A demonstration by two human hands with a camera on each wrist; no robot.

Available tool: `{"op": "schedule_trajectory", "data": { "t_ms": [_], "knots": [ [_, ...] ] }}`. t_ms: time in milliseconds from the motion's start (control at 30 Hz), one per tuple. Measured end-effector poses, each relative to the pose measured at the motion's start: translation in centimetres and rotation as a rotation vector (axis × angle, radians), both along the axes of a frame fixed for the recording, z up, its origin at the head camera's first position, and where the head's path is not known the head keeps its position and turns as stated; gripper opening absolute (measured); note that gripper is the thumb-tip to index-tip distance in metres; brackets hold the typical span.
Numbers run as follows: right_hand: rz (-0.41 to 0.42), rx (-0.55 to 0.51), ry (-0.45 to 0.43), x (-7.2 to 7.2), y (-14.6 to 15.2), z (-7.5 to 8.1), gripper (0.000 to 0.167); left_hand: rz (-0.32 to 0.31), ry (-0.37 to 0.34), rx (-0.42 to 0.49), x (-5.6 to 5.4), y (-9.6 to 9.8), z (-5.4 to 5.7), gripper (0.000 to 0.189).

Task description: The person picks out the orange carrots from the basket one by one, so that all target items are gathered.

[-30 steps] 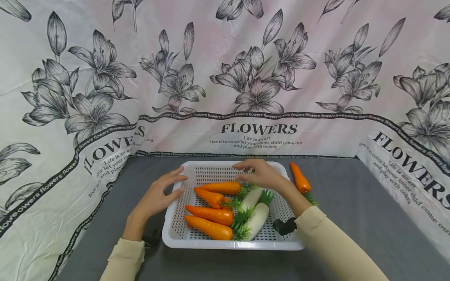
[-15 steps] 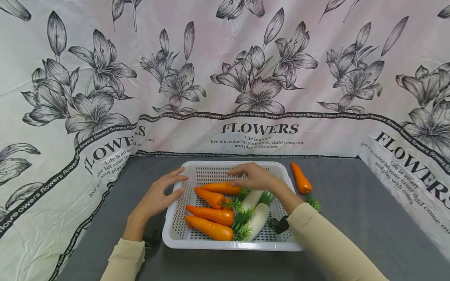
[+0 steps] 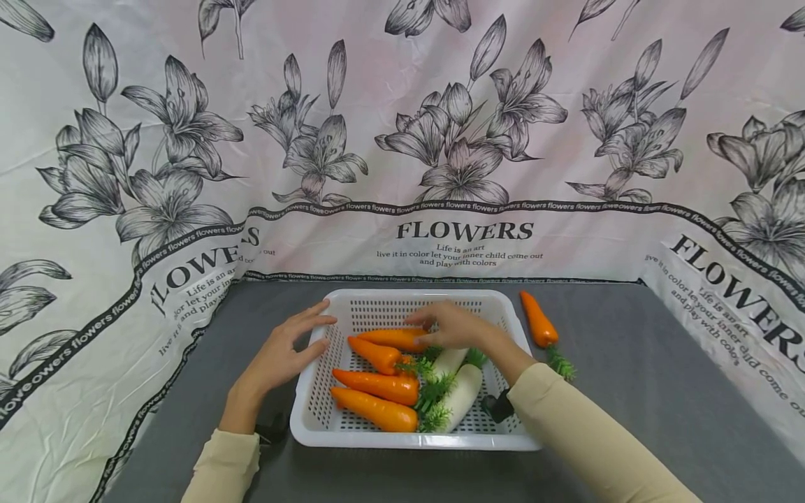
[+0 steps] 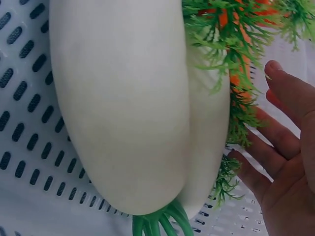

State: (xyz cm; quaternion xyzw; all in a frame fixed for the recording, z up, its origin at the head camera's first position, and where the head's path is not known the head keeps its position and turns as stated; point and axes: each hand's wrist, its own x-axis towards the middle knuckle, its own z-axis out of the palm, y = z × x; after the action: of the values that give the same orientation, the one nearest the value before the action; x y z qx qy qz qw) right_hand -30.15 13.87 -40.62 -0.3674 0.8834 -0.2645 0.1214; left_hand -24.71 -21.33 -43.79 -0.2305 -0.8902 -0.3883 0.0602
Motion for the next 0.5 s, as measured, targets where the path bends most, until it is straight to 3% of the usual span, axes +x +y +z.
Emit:
{"op": "schedule_trajectory", "data": {
  "t_ms": [400,500],
  "knots": [
    [0.060,0.048,0.037,-0.2,-0.2,-1.2,0.040,-0.004,-0.011,0.009,0.1,-0.1,0.0,0.042],
    [0.049,0.047,0.014,-0.1,-0.3,-1.4,0.040,-0.009,-0.009,0.014,0.1,0.0,0.0,0.042]
  ]
}}
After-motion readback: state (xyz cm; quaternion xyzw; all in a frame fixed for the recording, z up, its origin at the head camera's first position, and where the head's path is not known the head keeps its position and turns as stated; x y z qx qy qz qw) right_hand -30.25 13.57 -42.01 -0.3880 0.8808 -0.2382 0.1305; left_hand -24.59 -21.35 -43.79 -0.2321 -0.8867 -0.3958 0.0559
